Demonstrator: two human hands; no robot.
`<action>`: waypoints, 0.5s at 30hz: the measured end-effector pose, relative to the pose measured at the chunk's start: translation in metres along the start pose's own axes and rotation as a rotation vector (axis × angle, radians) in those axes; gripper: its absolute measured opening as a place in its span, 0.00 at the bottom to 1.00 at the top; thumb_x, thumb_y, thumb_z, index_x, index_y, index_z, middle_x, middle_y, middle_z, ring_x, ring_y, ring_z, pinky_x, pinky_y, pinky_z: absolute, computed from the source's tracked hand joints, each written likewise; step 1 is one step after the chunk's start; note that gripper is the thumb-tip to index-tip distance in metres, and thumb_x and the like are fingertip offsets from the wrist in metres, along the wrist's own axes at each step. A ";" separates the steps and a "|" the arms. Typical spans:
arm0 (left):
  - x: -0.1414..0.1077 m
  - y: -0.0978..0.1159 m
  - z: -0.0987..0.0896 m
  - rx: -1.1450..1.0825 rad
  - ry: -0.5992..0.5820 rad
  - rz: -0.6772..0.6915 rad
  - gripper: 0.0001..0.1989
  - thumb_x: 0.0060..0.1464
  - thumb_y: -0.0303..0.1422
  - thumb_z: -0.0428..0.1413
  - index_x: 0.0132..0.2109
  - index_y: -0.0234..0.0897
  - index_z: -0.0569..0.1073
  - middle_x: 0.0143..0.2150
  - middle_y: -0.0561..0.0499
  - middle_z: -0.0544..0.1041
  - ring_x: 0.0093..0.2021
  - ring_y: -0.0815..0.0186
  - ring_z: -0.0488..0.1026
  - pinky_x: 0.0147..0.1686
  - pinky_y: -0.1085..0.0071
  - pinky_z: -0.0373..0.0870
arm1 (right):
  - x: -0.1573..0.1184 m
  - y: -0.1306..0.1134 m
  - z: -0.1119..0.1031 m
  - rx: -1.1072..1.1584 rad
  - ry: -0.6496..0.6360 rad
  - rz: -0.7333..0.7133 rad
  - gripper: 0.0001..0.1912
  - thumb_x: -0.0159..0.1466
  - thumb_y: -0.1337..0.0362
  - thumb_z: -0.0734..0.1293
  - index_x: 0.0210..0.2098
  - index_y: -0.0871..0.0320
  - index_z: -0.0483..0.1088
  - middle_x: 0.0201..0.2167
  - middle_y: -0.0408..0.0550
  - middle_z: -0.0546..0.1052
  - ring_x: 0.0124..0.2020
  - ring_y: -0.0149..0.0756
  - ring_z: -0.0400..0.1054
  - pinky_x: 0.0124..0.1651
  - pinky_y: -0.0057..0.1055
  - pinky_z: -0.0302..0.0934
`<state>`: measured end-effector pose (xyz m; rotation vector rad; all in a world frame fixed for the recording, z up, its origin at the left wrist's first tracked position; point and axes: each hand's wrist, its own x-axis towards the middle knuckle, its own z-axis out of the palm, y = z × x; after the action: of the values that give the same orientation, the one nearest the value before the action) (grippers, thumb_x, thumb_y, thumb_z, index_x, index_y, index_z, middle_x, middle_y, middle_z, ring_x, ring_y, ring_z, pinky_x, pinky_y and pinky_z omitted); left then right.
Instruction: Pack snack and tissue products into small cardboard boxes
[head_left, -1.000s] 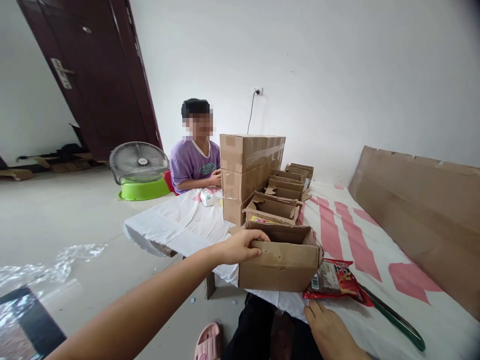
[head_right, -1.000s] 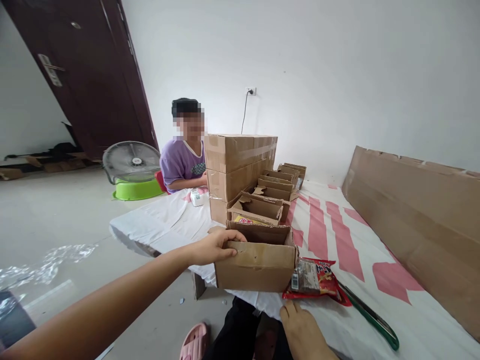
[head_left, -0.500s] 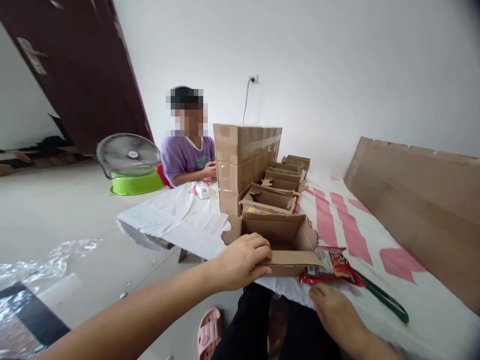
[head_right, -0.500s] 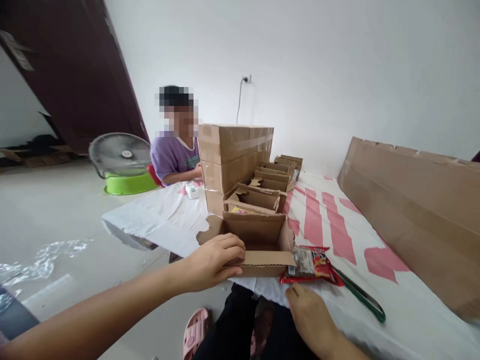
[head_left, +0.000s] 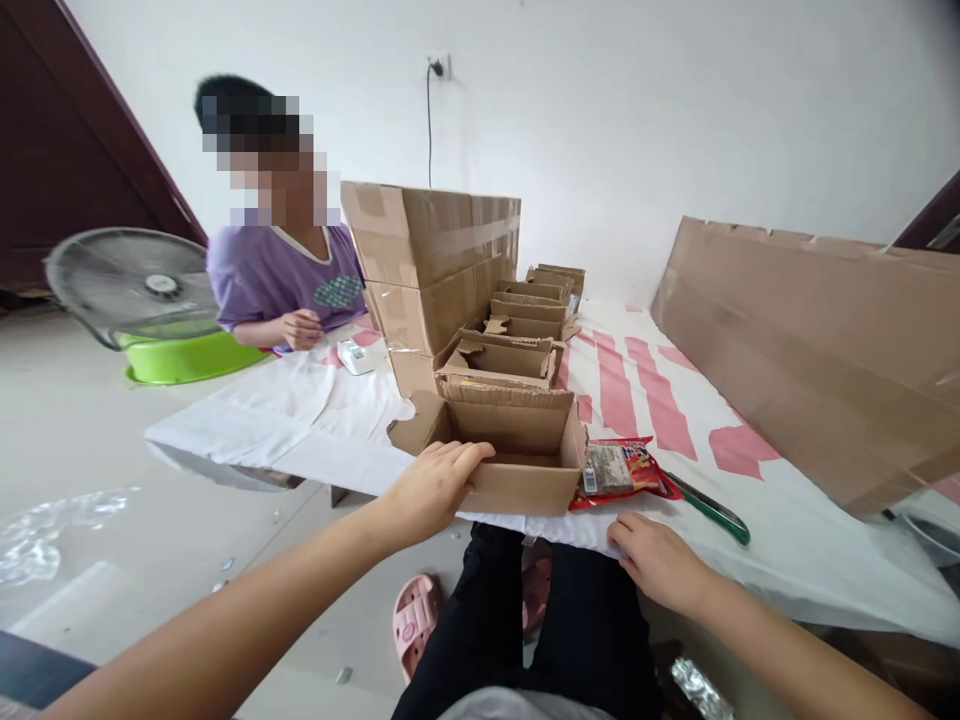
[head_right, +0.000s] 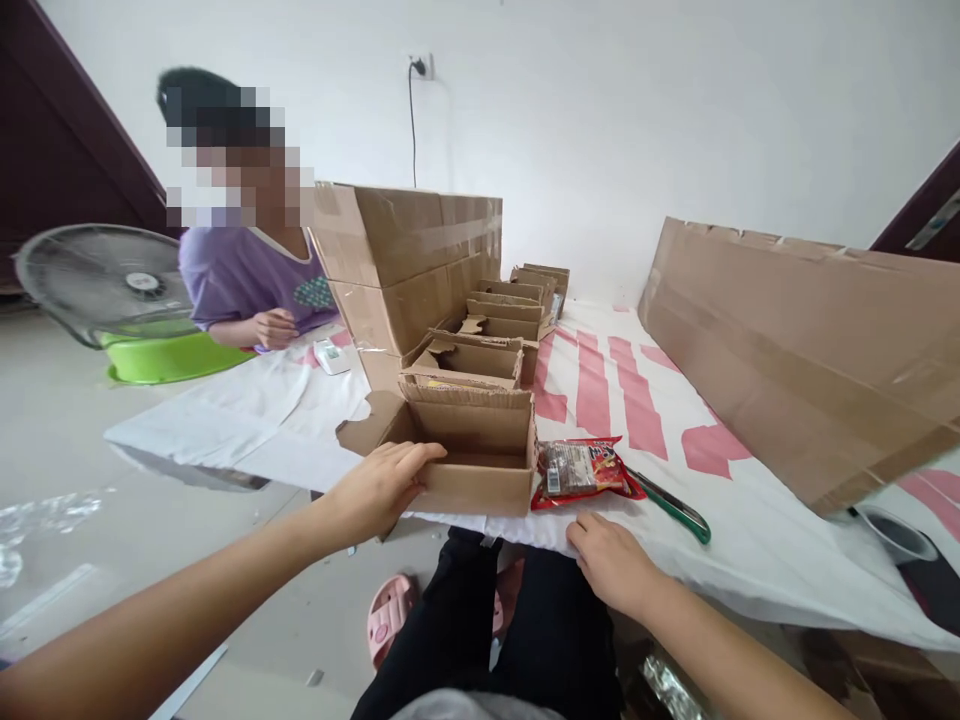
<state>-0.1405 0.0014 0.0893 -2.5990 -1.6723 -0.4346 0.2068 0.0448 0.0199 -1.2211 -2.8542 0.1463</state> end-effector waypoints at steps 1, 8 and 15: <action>-0.002 -0.001 -0.002 -0.012 -0.015 0.003 0.20 0.52 0.20 0.50 0.52 0.38 0.65 0.46 0.47 0.76 0.46 0.57 0.73 0.46 0.63 0.65 | 0.003 0.004 -0.009 0.033 0.038 -0.022 0.06 0.58 0.72 0.65 0.33 0.56 0.71 0.34 0.47 0.76 0.37 0.41 0.71 0.40 0.34 0.63; 0.005 0.016 -0.018 -0.060 -0.101 -0.040 0.08 0.60 0.36 0.53 0.44 0.38 0.71 0.39 0.49 0.76 0.40 0.60 0.74 0.37 0.68 0.67 | 0.078 -0.009 -0.098 0.183 0.677 -0.084 0.15 0.67 0.57 0.59 0.49 0.58 0.67 0.48 0.55 0.75 0.51 0.45 0.67 0.53 0.43 0.62; 0.010 0.017 -0.009 -0.041 -0.022 -0.125 0.14 0.62 0.42 0.51 0.41 0.37 0.73 0.37 0.48 0.76 0.40 0.59 0.74 0.37 0.68 0.68 | 0.112 -0.050 -0.098 0.034 0.473 -0.216 0.15 0.64 0.62 0.65 0.47 0.62 0.71 0.45 0.54 0.77 0.51 0.47 0.66 0.56 0.45 0.60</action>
<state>-0.1233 0.0010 0.1030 -2.5456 -1.8593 -0.4507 0.1005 0.0986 0.1216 -0.7983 -2.5266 -0.0891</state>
